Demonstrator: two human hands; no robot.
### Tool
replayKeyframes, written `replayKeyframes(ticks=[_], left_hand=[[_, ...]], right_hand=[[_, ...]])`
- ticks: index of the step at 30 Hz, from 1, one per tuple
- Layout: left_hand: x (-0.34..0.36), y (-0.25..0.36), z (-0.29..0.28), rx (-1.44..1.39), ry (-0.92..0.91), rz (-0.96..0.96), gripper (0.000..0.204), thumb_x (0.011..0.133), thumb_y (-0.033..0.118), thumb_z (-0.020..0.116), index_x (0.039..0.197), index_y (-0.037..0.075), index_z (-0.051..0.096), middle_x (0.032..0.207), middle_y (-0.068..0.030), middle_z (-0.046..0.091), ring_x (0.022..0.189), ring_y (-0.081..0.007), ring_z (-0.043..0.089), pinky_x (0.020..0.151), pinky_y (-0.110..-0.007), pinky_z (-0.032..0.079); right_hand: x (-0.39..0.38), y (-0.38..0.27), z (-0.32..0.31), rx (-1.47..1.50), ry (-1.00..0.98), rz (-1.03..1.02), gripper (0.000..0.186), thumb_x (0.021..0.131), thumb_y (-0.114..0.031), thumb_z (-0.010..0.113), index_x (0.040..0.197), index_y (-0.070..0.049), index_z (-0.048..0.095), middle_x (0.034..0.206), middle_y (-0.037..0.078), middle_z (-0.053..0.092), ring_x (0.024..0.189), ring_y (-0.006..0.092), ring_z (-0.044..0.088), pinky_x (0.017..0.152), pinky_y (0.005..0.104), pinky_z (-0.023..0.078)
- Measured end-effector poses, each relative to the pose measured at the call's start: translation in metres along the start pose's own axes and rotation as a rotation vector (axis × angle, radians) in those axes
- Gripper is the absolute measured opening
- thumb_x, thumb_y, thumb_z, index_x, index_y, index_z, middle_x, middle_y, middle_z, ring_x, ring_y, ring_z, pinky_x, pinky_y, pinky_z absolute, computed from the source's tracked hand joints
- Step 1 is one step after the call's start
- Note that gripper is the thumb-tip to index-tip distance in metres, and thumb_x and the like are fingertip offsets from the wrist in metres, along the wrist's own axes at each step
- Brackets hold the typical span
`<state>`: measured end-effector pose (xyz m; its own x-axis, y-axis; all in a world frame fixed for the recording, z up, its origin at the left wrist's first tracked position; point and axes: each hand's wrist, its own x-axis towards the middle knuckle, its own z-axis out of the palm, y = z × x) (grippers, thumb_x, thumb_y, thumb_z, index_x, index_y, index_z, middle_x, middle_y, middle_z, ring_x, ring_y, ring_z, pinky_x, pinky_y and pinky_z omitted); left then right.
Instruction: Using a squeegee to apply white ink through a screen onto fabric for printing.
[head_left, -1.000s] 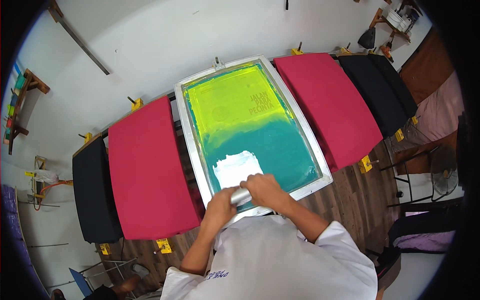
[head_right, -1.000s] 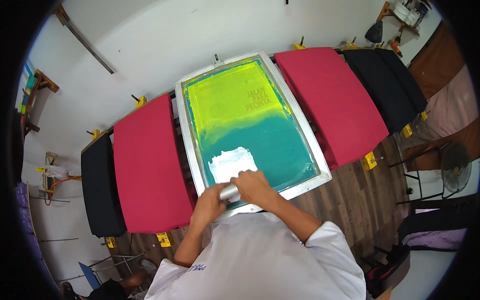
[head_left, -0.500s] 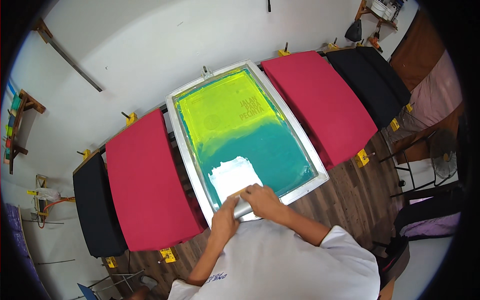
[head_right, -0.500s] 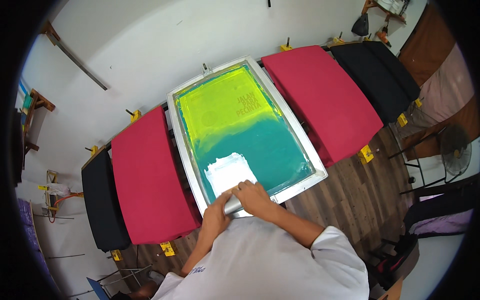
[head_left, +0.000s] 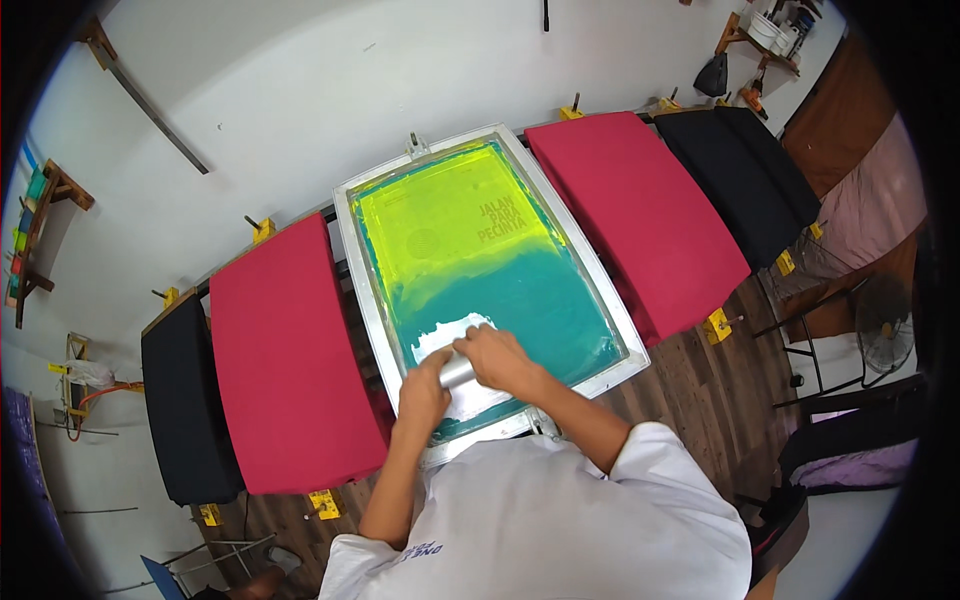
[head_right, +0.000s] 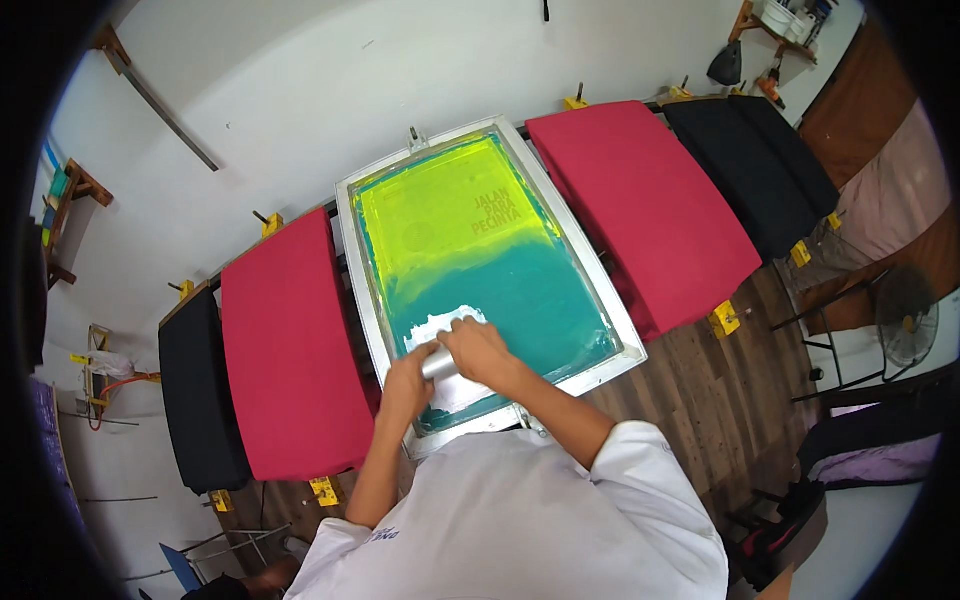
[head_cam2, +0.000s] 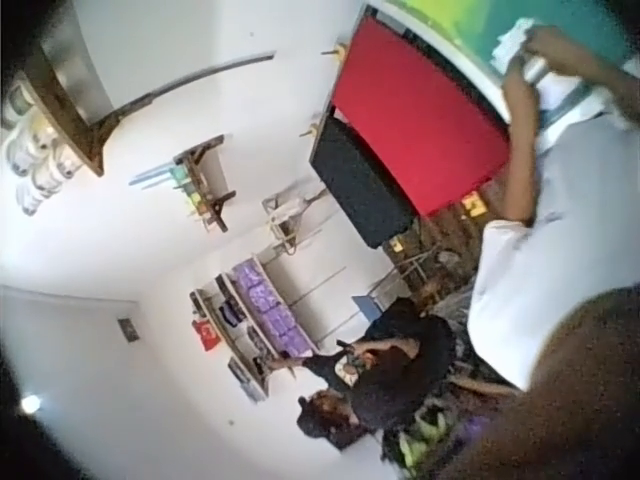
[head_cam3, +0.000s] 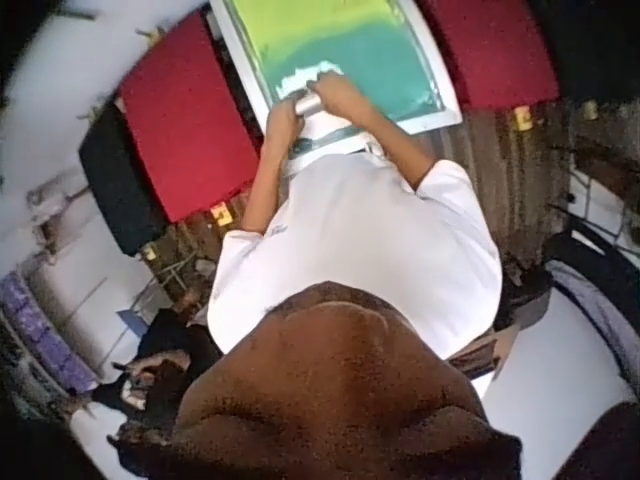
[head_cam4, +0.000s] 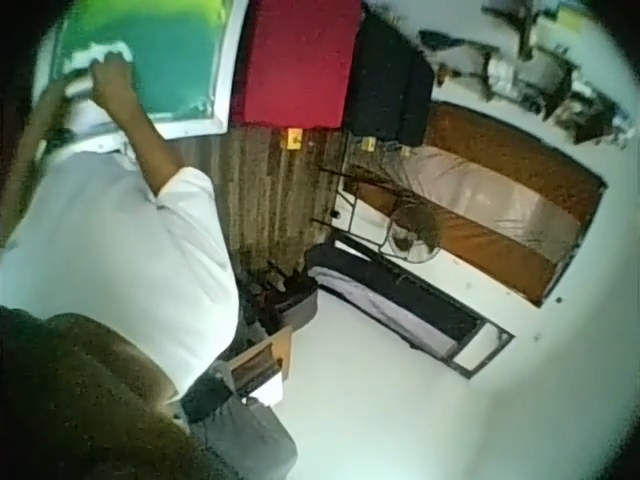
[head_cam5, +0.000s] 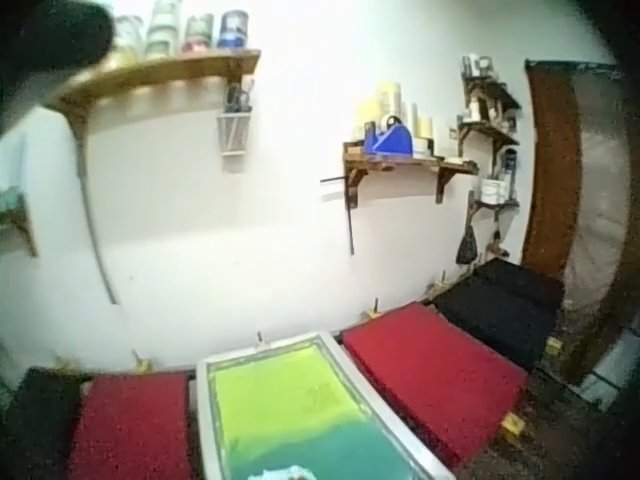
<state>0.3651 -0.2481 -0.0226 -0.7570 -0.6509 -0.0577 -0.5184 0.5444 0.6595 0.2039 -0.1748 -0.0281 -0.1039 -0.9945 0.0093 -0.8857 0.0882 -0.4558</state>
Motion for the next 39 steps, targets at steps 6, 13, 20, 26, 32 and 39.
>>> replayKeyframes(ticks=[6, 13, 20, 26, 32, 39], left_hand=[[-0.071, 0.025, 0.009, 0.016, -0.148, 0.010, 0.061, 0.066, -0.007, 0.064, 0.126, 0.003, 0.056, 0.133, -0.0205, 0.057, 0.108, -0.0390, 0.062, 0.087, -0.047, 0.054], [-0.014, 0.023, -0.021, 0.006, -0.113, -0.086, 0.049, 0.071, -0.002, 0.058, 0.118, 0.009, 0.067, 0.096, -0.0246, 0.069, 0.092, -0.0417, 0.066, 0.084, -0.047, 0.053], [0.019, -0.003, -0.014, 0.040, -0.014, 0.010, 0.046, 0.070, -0.003, 0.060, 0.114, 0.005, 0.069, 0.096, -0.0248, 0.069, 0.090, -0.0425, 0.067, 0.084, -0.046, 0.054], [-0.051, 0.017, 0.004, -0.004, -0.059, 0.006, 0.054, 0.066, -0.005, 0.062, 0.119, 0.006, 0.062, 0.110, -0.0191, 0.067, 0.094, -0.0402, 0.066, 0.082, -0.047, 0.054], [-0.044, 0.035, -0.024, 0.030, -0.256, -0.091, 0.047, 0.069, 0.002, 0.062, 0.115, 0.010, 0.069, 0.097, -0.0181, 0.071, 0.089, -0.0379, 0.068, 0.081, -0.045, 0.055], [0.036, -0.006, -0.019, 0.023, -0.091, -0.085, 0.048, 0.070, -0.003, 0.059, 0.114, 0.013, 0.070, 0.101, -0.0195, 0.070, 0.093, -0.0405, 0.066, 0.084, -0.048, 0.053]], right_hand=[[-0.077, -0.026, 0.000, 0.030, -0.077, 0.055, 0.036, 0.070, 0.001, 0.066, 0.105, -0.006, 0.065, 0.105, 0.013, 0.062, 0.104, 0.0314, 0.058, 0.079, 0.0446, 0.050], [-0.012, -0.008, -0.020, 0.003, -0.128, -0.001, 0.023, 0.077, -0.002, 0.062, 0.098, -0.009, 0.069, 0.091, 0.016, 0.067, 0.088, 0.0364, 0.067, 0.070, 0.0493, 0.055], [0.022, 0.009, -0.011, 0.042, -0.098, 0.001, 0.027, 0.075, -0.003, 0.065, 0.101, -0.009, 0.068, 0.097, 0.019, 0.066, 0.094, 0.0402, 0.064, 0.075, 0.0496, 0.055], [-0.055, -0.020, -0.001, 0.098, -0.135, 0.052, 0.036, 0.072, 0.002, 0.064, 0.107, -0.006, 0.065, 0.105, 0.017, 0.062, 0.099, 0.0372, 0.059, 0.078, 0.0466, 0.054], [-0.043, -0.022, -0.032, 0.096, -0.320, -0.004, 0.027, 0.074, -0.002, 0.063, 0.100, -0.007, 0.070, 0.091, 0.018, 0.067, 0.089, 0.0384, 0.066, 0.077, 0.0489, 0.054], [0.037, 0.009, -0.024, 0.088, -0.164, 0.046, 0.032, 0.068, 0.002, 0.065, 0.099, -0.005, 0.067, 0.092, 0.019, 0.066, 0.088, 0.0403, 0.065, 0.076, 0.0488, 0.053]])
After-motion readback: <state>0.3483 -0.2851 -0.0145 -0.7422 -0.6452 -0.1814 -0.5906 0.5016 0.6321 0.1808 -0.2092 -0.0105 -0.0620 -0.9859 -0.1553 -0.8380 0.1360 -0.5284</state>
